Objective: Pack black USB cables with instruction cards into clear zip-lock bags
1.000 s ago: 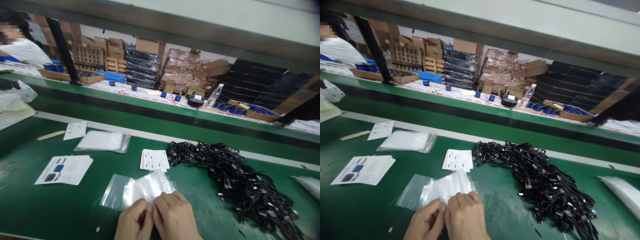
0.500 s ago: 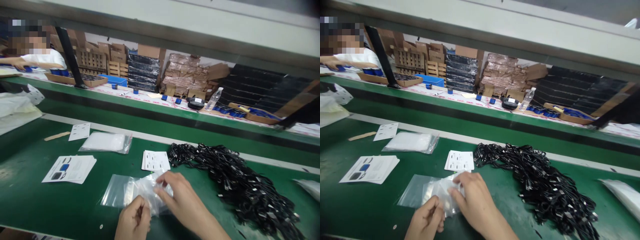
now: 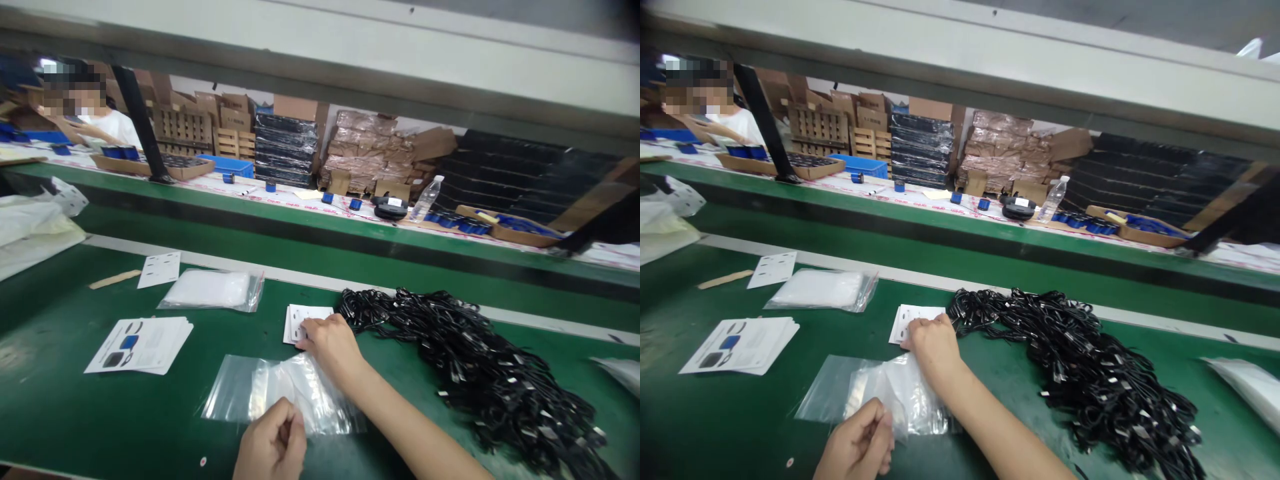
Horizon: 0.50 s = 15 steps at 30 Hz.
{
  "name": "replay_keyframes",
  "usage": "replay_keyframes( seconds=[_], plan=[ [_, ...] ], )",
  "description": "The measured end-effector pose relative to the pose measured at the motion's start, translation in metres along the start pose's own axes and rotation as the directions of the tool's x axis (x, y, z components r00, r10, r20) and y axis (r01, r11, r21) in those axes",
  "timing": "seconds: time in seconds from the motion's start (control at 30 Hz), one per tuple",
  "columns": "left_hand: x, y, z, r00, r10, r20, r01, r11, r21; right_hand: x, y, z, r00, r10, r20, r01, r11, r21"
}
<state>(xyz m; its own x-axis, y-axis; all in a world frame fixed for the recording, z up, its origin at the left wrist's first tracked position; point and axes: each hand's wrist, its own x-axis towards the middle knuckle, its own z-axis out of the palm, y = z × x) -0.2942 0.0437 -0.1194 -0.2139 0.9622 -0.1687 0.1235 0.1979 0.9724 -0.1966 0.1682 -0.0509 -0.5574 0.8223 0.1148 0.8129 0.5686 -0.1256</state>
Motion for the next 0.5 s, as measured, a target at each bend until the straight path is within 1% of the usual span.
replay_keyframes(
  seconds=[0.1, 0.17, 0.27, 0.33, 0.4, 0.43, 0.47, 0.5],
  plan=[
    [-0.001, 0.005, -0.001, 1.000, -0.020, 0.008, 0.021, 1.000, -0.019, -0.001, 0.007, -0.001, 1.000, 0.001, -0.021, 0.001, 0.996, 0.091],
    [-0.001, 0.010, -0.001, 0.999, -0.030, 0.014, 0.030, 0.999, -0.033, -0.003, 0.012, -0.002, 0.998, 0.013, -0.056, -0.003, 0.984, 0.179],
    [-0.001, 0.019, -0.002, 0.998, -0.067, 0.022, 0.069, 0.993, -0.094, -0.012, 0.019, -0.008, 0.984, 0.094, -0.149, -0.037, 0.937, 0.347],
    [0.000, 0.025, -0.004, 0.992, -0.128, 0.018, 0.129, 0.976, -0.173, -0.028, 0.019, -0.014, 0.962, 0.157, -0.222, -0.042, 0.893, 0.448],
    [0.001, 0.032, -0.005, 0.979, -0.204, -0.008, 0.195, 0.945, -0.263, -0.051, 0.014, -0.019, 0.939, 0.204, -0.276, -0.018, 0.832, 0.554],
    [0.002, 0.035, -0.006, 0.970, -0.243, -0.029, 0.223, 0.925, -0.306, -0.064, 0.010, -0.018, 0.934, 0.216, -0.283, 0.000, 0.795, 0.607],
    [0.003, 0.037, -0.007, 0.958, -0.284, -0.049, 0.249, 0.902, -0.354, -0.078, 0.006, -0.015, 0.932, 0.237, -0.273, 0.031, 0.701, 0.712],
    [0.003, 0.039, -0.008, 0.945, -0.323, -0.060, 0.274, 0.876, -0.397, -0.091, 0.001, -0.009, 0.942, 0.236, -0.241, 0.048, 0.613, 0.789]
  ],
)
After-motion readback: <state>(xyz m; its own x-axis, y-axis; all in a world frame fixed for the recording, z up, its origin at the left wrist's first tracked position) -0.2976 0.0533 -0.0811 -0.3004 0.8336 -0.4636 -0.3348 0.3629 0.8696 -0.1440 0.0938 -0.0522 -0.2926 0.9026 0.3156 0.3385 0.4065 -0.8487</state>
